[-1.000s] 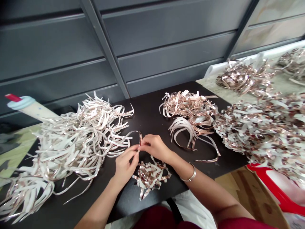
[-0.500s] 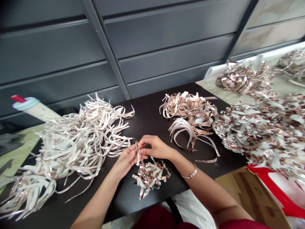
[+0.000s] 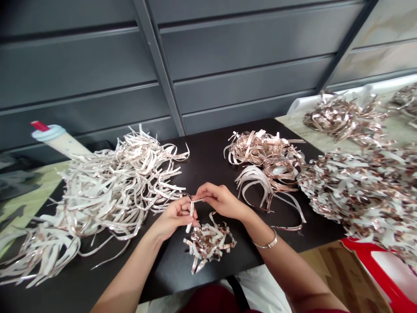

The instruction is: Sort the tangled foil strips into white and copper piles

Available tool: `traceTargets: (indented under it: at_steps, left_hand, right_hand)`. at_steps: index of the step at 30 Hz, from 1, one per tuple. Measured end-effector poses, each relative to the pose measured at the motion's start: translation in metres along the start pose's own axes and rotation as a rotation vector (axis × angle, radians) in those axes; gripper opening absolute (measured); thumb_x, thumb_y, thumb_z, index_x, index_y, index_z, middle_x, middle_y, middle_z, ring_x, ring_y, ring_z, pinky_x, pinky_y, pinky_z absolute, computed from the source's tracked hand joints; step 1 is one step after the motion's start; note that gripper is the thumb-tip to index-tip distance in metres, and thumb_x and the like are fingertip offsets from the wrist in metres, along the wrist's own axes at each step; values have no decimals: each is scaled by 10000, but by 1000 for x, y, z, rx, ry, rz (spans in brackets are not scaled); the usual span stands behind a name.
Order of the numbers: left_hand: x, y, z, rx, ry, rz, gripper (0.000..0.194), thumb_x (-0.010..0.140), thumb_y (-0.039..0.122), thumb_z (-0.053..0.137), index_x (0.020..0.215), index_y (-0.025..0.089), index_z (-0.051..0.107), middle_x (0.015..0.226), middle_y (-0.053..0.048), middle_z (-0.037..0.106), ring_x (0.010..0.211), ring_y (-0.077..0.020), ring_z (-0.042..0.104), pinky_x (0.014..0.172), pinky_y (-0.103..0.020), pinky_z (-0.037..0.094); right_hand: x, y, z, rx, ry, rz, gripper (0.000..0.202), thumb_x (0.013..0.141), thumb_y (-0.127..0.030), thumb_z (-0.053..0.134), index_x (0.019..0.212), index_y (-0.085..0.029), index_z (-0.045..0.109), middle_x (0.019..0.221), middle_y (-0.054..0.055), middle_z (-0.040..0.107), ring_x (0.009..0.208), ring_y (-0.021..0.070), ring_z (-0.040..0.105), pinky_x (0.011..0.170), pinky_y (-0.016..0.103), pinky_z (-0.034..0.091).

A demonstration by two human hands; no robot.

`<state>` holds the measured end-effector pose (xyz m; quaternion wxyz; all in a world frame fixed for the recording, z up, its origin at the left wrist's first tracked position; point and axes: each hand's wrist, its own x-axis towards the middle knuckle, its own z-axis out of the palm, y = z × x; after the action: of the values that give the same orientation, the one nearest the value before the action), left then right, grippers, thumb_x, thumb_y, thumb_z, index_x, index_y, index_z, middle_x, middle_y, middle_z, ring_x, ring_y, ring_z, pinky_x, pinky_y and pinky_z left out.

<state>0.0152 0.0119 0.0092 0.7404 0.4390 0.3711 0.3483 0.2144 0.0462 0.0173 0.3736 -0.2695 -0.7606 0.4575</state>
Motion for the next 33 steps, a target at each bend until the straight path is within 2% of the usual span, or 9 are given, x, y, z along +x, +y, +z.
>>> traceTargets:
  at_steps: [2, 4, 7, 10, 15, 21, 27, 30, 33]
  left_hand:
    - [0, 1, 1, -58, 13, 20, 609, 626, 153, 776, 1167, 178, 497, 755, 14, 627, 712, -160, 670, 698, -274, 499]
    - [1, 0, 2, -126, 131, 85, 679, 606, 134, 784, 1197, 201, 455, 796, 21, 628, 776, -152, 670, 721, -250, 490]
    - [2, 0, 4, -147, 261, 132, 656, 578, 138, 800, 1137, 194, 463, 762, 44, 609, 702, -129, 670, 669, -223, 485]
    - [2, 1, 4, -105, 220, 85, 598, 589, 195, 805, 1087, 184, 474, 716, 51, 590, 655, -155, 683, 609, -221, 480]
    - [-1, 4, -1, -107, 162, 11, 532, 605, 256, 806, 1024, 188, 485, 699, 46, 589, 647, -165, 687, 590, -218, 480]
    - [-3, 6, -2, -120, -30, -71, 482, 594, 300, 809, 958, 168, 522, 638, 45, 566, 546, -116, 625, 569, -226, 471]
    - [1, -4, 6, 245, 163, 100, 352, 811, 508, 541, 775, 163, 475, 425, 99, 412, 305, -25, 313, 366, -164, 214]
    - [3, -9, 5, 288, 145, 74, 371, 798, 534, 516, 742, 171, 465, 415, 111, 351, 304, -28, 224, 351, -175, 145]
    - [4, -11, 2, 353, 120, 63, 360, 798, 524, 488, 708, 175, 475, 412, 111, 292, 341, -44, 185, 377, -189, 141]
  right_hand:
    - [0, -1, 1, 63, -52, -14, 168, 886, -152, 487, 1039, -169, 556, 998, 65, 683, 925, 153, 664, 833, 299, 524]
    - [0, -3, 4, 26, -87, -45, 200, 870, -171, 532, 1066, -169, 570, 1043, 76, 670, 960, 166, 647, 864, 316, 510]
    - [2, -4, 8, -73, -80, -88, 237, 849, -173, 570, 1085, -183, 589, 1063, 74, 668, 984, 176, 627, 891, 331, 489]
    - [2, 0, 3, -65, -42, -77, 205, 841, -167, 577, 1044, -177, 608, 1047, 75, 672, 988, 178, 624, 895, 341, 484]
    - [-1, 10, -20, 216, -33, 73, 112, 836, -242, 610, 908, -157, 601, 1021, 84, 674, 968, 175, 642, 885, 350, 496]
    - [-4, 20, -38, 389, 53, 124, 174, 742, -267, 723, 749, -173, 576, 938, 75, 712, 966, 201, 652, 849, 366, 498]
    - [0, 19, -32, 438, 25, 151, 207, 718, -301, 741, 709, -160, 591, 885, 79, 729, 884, 200, 683, 804, 354, 514]
    - [-5, 19, -37, 421, 76, 146, 209, 692, -271, 759, 642, -160, 589, 858, 74, 734, 908, 215, 681, 813, 359, 514]
    - [-19, 20, -42, 430, 206, 154, 253, 651, -249, 786, 582, -171, 556, 798, 53, 735, 864, 215, 691, 799, 354, 519]
